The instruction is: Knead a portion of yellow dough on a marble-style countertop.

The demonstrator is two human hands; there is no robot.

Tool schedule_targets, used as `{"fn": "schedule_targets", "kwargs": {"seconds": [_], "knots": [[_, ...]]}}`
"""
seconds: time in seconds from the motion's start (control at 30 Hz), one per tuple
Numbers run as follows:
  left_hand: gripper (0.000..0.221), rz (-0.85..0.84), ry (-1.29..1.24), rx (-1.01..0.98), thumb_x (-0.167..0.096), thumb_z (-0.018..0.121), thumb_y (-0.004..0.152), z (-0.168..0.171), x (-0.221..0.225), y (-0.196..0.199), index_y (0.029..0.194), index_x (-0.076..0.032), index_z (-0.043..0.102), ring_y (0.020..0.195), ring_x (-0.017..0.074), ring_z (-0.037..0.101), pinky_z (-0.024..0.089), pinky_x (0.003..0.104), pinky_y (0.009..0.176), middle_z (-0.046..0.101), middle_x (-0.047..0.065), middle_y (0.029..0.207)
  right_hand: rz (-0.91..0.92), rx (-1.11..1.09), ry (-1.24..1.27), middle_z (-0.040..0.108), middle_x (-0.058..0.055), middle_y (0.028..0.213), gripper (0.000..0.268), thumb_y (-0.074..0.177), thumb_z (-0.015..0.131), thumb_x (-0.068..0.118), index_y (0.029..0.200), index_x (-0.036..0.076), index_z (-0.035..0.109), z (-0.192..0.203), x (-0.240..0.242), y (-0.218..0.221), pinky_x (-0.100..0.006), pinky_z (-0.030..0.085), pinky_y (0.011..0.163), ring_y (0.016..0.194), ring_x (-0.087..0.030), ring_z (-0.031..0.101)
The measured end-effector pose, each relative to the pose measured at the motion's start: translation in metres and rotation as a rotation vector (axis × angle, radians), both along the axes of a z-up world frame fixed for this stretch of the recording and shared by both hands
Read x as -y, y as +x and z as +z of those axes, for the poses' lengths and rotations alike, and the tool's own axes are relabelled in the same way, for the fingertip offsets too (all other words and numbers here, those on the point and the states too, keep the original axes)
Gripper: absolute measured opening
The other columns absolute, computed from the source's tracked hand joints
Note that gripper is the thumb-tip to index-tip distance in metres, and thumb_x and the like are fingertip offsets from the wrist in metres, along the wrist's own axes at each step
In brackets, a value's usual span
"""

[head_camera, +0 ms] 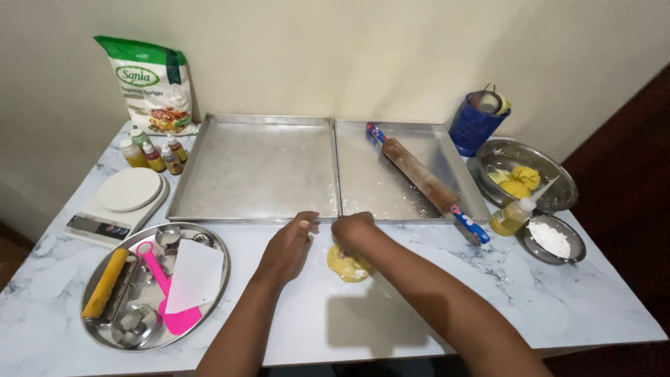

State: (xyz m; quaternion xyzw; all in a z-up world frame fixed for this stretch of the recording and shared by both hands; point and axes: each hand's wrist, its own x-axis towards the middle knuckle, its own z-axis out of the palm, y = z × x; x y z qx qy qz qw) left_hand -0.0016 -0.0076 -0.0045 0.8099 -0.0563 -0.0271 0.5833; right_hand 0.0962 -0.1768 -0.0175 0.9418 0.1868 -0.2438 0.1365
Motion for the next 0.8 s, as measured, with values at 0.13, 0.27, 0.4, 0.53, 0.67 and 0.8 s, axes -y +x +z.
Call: {"fn": "schedule_targets", "kwargs": {"seconds": [0.13, 0.27, 0.4, 0.53, 0.67, 0.8], "knots": [[0.077, 0.008, 0.022, 0.061, -0.071, 0.026, 0.096, -0.007, -0.002, 0.000, 0.137, -0.013, 0.059, 0.093, 0.0196, 0.065, 0.052, 0.033, 0.090, 0.072, 0.007, 0.109, -0.038, -0.041, -0.133, 0.078, -0.002, 0.109, 0.032, 0.082, 0.083, 0.036, 0.108, 0.018, 0.079, 0.002, -0.027, -0.005, -0.044, 0.052, 0.082, 0.101, -0.025, 0.073], [0.077, 0.003, -0.020, 0.101, -0.070, 0.027, 0.097, -0.007, -0.004, 0.003, 0.137, -0.012, 0.059, 0.092, 0.0181, 0.064, 0.052, 0.032, 0.090, 0.071, 0.005, 0.108, 0.026, -0.020, -0.189, 0.075, -0.006, 0.119, 0.042, 0.081, 0.085, 0.033, 0.118, 0.015, 0.077, 0.008, -0.019, -0.010, -0.046, 0.053, 0.086, 0.107, -0.028, 0.071], [0.073, 0.011, -0.023, 0.041, -0.067, 0.029, 0.097, -0.001, -0.005, 0.001, 0.137, -0.014, 0.060, 0.093, 0.0174, 0.065, 0.052, 0.032, 0.090, 0.070, 0.006, 0.108, 0.075, -0.024, 0.017, 0.077, -0.013, 0.120, 0.042, 0.084, 0.080, 0.026, 0.122, 0.008, 0.077, 0.005, 0.018, -0.019, -0.042, 0.058, 0.088, 0.107, -0.029, 0.074], [0.072, 0.007, -0.006, 0.098, -0.066, 0.031, 0.098, -0.009, -0.003, 0.002, 0.137, -0.014, 0.059, 0.095, 0.0189, 0.067, 0.053, 0.032, 0.092, 0.072, 0.007, 0.111, 0.170, -0.251, 0.571, 0.072, -0.011, 0.124, 0.047, 0.088, 0.075, 0.023, 0.131, 0.009, 0.065, 0.027, 0.091, -0.010, -0.036, 0.053, 0.097, 0.114, -0.023, 0.068], [0.070, -0.012, 0.025, 0.097, -0.065, 0.030, 0.098, -0.004, -0.003, -0.002, 0.139, -0.015, 0.058, 0.102, 0.0220, 0.071, 0.052, 0.034, 0.095, 0.073, 0.009, 0.120, 0.064, -0.220, 0.681, 0.072, -0.009, 0.128, 0.043, 0.093, 0.069, 0.024, 0.134, 0.013, 0.065, 0.062, 0.131, -0.036, -0.034, 0.053, 0.100, 0.114, -0.021, 0.069], [0.072, -0.003, 0.141, -0.025, -0.065, 0.024, 0.096, 0.007, 0.002, -0.007, 0.143, -0.019, 0.055, 0.119, 0.0263, 0.066, 0.050, 0.039, 0.098, 0.065, 0.010, 0.135, -0.106, -0.117, 0.756, 0.070, -0.006, 0.131, 0.043, 0.093, 0.068, 0.025, 0.134, 0.014, 0.063, 0.074, 0.180, -0.064, -0.034, 0.052, 0.101, 0.118, -0.019, 0.067]]}}
